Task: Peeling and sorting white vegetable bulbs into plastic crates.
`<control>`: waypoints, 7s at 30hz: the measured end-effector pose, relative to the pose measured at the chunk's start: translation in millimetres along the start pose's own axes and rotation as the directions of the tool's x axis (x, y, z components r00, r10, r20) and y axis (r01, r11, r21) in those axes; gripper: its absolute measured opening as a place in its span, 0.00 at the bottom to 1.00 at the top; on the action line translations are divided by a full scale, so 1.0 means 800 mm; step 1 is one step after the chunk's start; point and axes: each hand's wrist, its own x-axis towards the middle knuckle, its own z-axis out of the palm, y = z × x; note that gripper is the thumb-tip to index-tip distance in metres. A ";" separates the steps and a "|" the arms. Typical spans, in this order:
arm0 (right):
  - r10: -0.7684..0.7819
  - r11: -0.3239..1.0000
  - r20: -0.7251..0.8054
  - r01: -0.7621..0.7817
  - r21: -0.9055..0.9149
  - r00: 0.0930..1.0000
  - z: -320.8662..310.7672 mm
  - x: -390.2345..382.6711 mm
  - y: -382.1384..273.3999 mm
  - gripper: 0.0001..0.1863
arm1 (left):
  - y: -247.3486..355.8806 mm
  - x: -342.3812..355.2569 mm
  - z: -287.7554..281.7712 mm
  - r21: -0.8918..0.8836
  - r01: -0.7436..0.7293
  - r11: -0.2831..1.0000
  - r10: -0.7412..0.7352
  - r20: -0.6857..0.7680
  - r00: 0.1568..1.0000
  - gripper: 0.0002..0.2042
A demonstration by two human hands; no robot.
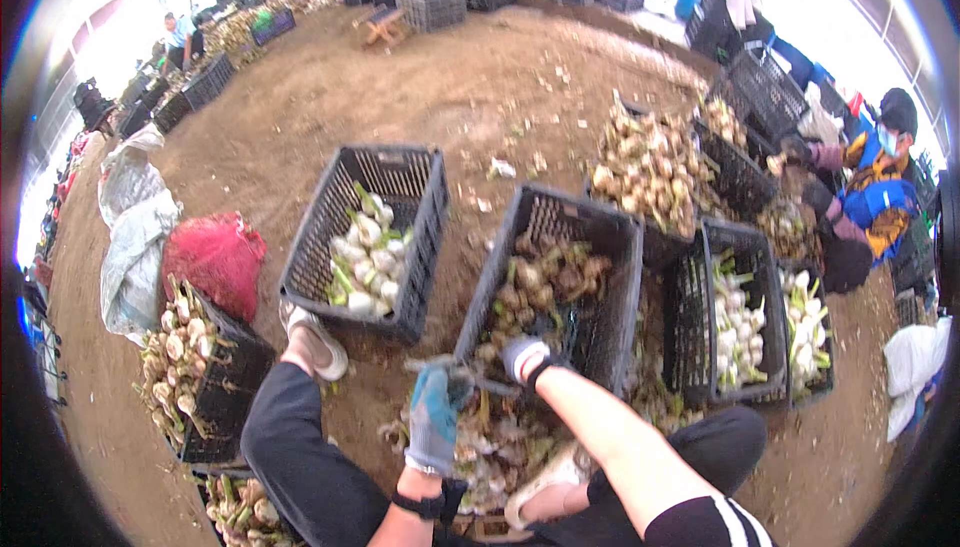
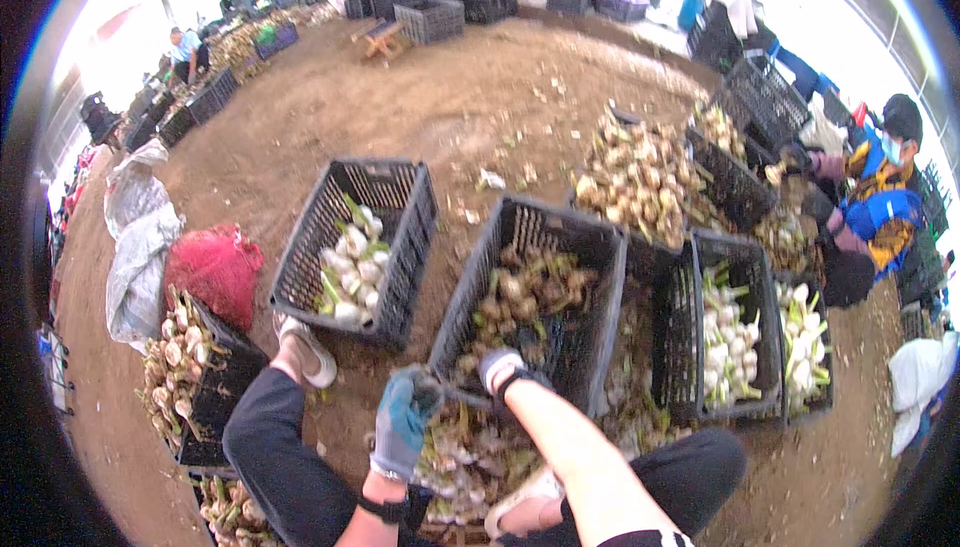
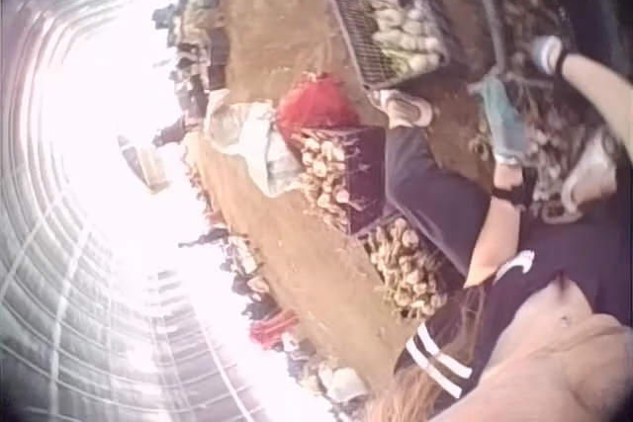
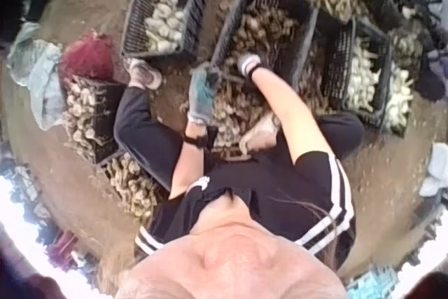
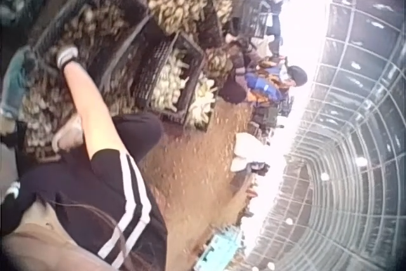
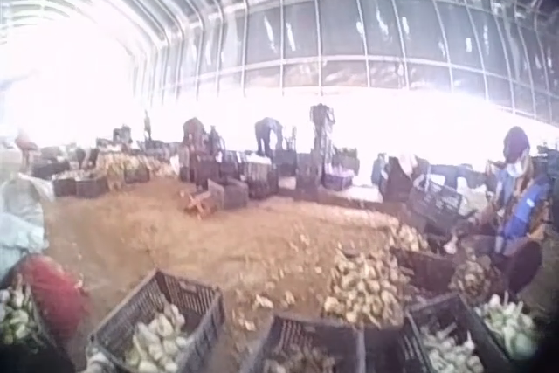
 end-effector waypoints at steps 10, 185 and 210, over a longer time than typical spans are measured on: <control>0.219 0.952 -0.270 -0.146 0.267 0.938 -0.069 -0.062 0.037 0.12 | 0.003 0.003 0.011 0.080 -0.051 0.995 0.046 0.065 0.997 0.16; 0.712 0.372 -0.059 -0.305 0.877 0.700 -0.019 0.096 0.060 0.36 | -0.028 0.023 -0.035 -0.074 0.028 0.997 -0.035 -0.099 0.994 0.10; 0.415 0.025 -0.331 0.353 0.935 0.847 -0.103 -0.230 -0.103 0.15 | -0.004 -0.033 0.017 0.596 -0.684 0.421 0.547 0.435 0.715 0.30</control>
